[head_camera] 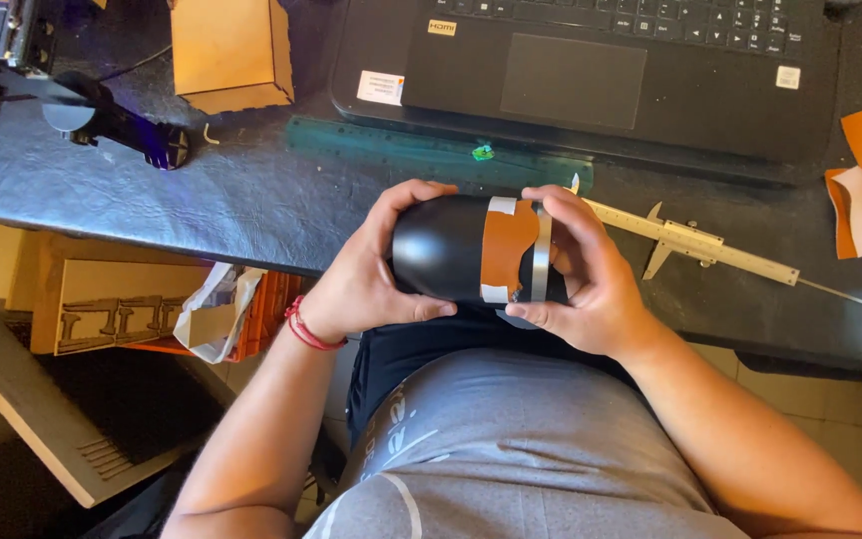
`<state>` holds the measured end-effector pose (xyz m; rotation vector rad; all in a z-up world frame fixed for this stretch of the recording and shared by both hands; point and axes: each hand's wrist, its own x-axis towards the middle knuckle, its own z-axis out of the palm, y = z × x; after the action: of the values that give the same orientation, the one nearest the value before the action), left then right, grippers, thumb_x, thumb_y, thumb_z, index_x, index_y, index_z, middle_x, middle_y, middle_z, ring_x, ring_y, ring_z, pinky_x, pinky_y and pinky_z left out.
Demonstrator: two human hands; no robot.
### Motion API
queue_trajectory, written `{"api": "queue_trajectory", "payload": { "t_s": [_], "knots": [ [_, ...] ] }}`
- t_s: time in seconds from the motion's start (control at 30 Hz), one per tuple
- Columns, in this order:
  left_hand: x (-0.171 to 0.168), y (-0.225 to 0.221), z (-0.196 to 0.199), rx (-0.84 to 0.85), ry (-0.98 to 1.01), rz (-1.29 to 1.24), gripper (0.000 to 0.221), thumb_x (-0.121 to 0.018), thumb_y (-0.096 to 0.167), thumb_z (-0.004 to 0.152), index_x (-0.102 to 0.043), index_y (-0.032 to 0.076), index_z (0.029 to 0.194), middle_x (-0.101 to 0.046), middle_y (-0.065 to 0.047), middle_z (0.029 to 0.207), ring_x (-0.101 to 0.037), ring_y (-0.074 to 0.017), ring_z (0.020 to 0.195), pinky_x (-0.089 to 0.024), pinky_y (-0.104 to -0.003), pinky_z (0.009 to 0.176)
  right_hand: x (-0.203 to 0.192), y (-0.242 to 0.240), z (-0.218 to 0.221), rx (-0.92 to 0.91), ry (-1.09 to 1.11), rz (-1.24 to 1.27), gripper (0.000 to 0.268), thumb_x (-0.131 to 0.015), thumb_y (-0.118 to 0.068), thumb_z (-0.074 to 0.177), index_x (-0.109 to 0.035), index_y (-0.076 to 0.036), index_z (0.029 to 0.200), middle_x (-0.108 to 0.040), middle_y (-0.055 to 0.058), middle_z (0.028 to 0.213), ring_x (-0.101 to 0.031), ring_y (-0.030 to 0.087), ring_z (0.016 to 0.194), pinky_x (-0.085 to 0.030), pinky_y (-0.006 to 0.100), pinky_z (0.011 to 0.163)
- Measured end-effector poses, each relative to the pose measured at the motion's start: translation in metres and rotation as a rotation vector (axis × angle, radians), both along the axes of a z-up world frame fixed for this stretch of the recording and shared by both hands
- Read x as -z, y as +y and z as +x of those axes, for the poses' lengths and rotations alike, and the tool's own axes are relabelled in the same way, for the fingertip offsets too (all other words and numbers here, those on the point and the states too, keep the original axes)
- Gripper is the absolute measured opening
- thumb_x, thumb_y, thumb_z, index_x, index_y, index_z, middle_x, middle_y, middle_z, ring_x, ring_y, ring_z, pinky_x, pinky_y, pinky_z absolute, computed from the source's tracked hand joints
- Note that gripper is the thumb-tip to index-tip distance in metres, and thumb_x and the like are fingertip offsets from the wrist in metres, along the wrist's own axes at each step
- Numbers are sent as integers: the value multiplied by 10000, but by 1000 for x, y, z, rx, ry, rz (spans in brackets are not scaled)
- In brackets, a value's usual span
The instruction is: Measuring a material patch, applying double-sided tape, and adhering it to a tumbler for laser engraving.
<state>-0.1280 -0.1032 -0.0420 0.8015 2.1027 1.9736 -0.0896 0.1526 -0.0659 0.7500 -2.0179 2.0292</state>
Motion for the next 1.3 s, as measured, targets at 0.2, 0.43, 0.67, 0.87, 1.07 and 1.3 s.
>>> {"api": "queue_trajectory", "payload": {
  "t_s": [0.2, 0.43, 0.67, 0.87, 1.07, 1.3],
  "knots": [
    [0, 10, 4, -26, 11, 122, 1076, -1003, 254, 564, -404, 25, 1427, -564, -171, 1334, -541, -244, 1215, -440, -434, 1062, 7, 5, -4, -21, -112, -104, 1008, -903, -29, 624, -342, 10, 1460, -436, 246, 1436, -535, 387, 1281, -518, 461, 1016],
    [1, 14, 2, -5, 78, 62, 1205, -1006, 287, 565, -318, 11, 1515, -565, -187, 1370, -557, -257, 1252, -414, -455, 1113, 11, 4, -4, -16, -166, -154, 1023, -924, -114, 639, -342, 11, 1471, -516, 199, 1325, -614, 330, 1118, -575, 428, 902],
    [16, 9, -1, -103, 61, 45, 1196, -1030, 321, 452, -424, 5, 1434, -603, -145, 1306, -576, -213, 1198, -423, -401, 1100, 0, 5, -5, -62, -174, -194, 1025, -899, -166, 704, -300, -24, 1524, -521, 161, 1335, -607, 288, 1124, -582, 398, 903],
    [21, 13, 3, -168, 40, 173, 1177, -1031, 293, 446, -416, 1, 1407, -604, -178, 1277, -587, -258, 1181, -455, -431, 1064, -1, 6, -6, -118, -189, -190, 1080, -863, -172, 745, -182, -64, 1576, -516, 210, 1371, -608, 331, 1184, -559, 422, 967],
    [19, 15, 5, -209, 53, 134, 1172, -1021, 372, 429, -451, 1, 1384, -611, -170, 1244, -590, -267, 1168, -473, -448, 1043, 2, 8, -8, -121, -204, -208, 1073, -843, -161, 765, -150, -81, 1581, -532, 200, 1360, -631, 298, 1155, -570, 387, 956],
    [20, 15, 7, -241, 74, 91, 1163, -998, 426, 439, -464, 14, 1386, -601, -172, 1254, -591, -285, 1179, -477, -462, 1041, 2, 8, -8, -119, -232, -224, 1086, -848, -136, 751, -151, -90, 1582, -545, 199, 1331, -656, 293, 1116, -590, 373, 935]
  ]
}}
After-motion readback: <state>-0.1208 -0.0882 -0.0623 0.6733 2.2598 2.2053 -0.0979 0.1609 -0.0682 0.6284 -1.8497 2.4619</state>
